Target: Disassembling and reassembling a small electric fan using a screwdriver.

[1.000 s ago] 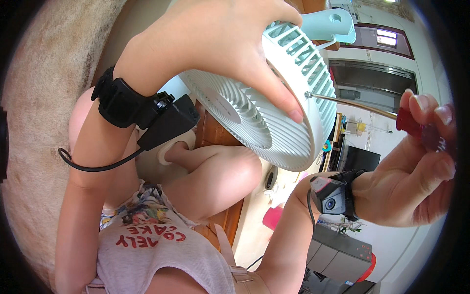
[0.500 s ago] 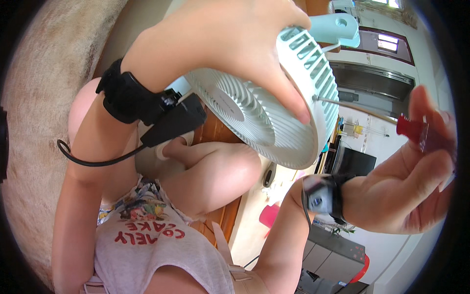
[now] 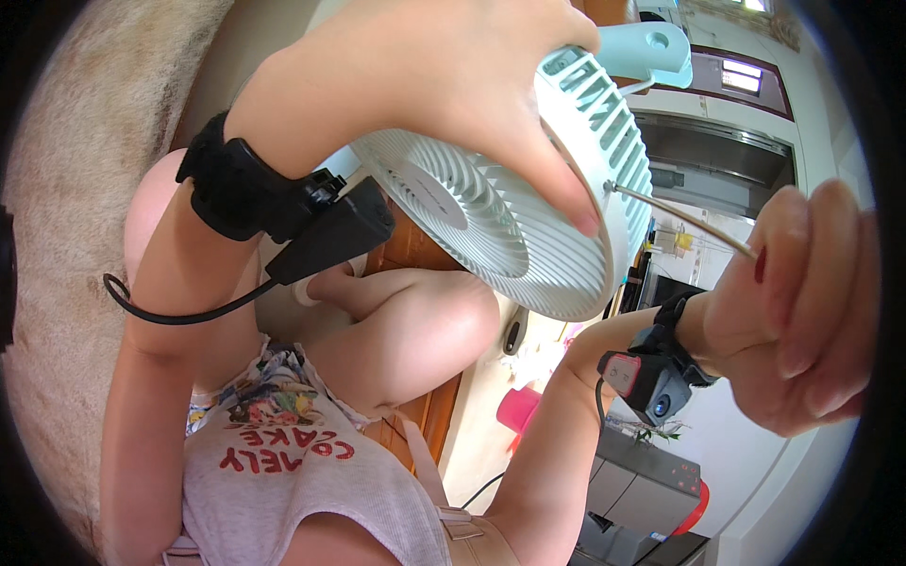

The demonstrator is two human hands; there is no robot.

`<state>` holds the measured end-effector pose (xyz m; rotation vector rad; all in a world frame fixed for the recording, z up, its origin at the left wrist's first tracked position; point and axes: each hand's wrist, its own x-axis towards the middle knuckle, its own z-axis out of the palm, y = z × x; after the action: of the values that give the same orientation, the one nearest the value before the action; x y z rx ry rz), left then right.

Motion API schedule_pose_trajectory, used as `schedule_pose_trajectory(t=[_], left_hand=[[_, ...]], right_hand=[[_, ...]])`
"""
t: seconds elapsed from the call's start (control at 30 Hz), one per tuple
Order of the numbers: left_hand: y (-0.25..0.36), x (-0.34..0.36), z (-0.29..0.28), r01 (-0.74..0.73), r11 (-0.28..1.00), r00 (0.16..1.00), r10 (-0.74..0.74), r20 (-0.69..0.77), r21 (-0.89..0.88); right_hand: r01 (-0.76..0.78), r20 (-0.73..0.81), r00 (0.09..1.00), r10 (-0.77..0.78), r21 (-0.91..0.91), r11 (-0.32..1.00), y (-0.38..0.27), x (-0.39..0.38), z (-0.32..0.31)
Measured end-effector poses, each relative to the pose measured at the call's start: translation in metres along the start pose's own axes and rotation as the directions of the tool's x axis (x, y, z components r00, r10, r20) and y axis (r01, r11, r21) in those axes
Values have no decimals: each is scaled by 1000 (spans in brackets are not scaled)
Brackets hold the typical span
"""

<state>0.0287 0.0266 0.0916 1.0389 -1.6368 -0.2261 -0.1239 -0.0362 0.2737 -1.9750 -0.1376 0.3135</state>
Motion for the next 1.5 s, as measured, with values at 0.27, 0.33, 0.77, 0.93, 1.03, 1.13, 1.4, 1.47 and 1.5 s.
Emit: schedule_pose_trajectory(t=[0.27,0.33,0.77,0.93,1.03,1.13,1.4,1.47,1.5], left_hand=[[6,-1,10,19,999,1000,-19,1,43],[0,-2,14,3,1000,999,-3,-47,1],[-9,3,0,22,981,993,0,115,-192],[-12,-8,7,-88,994,995,84,-57,-68],[-17,3,13,-50,991,998,55,39,-128],[-14,4,9,-32,986,995,48,92,-161],[5,-11,2,2,999,998,-5,-66,-47],[-4,-2,-8,17,994,998,-9,67,-108],[-7,2,-12,33,986,981,0,195,-164]], right_hand=[[31,31,999,-41,268,963,16,2,4],[165,72,978,-198,323,932,31,1,-10],[320,-826,525,-206,-33,947,26,22,59],[49,-845,162,-510,-509,859,40,39,78],[-237,-729,-35,-684,-659,714,51,56,89],[-418,-547,-147,-824,-721,553,62,69,96],[-29,-768,-24,-641,-640,768,45,66,69],[5,-837,118,-534,-537,844,39,47,58],[156,-835,375,-403,-372,915,33,34,51]])
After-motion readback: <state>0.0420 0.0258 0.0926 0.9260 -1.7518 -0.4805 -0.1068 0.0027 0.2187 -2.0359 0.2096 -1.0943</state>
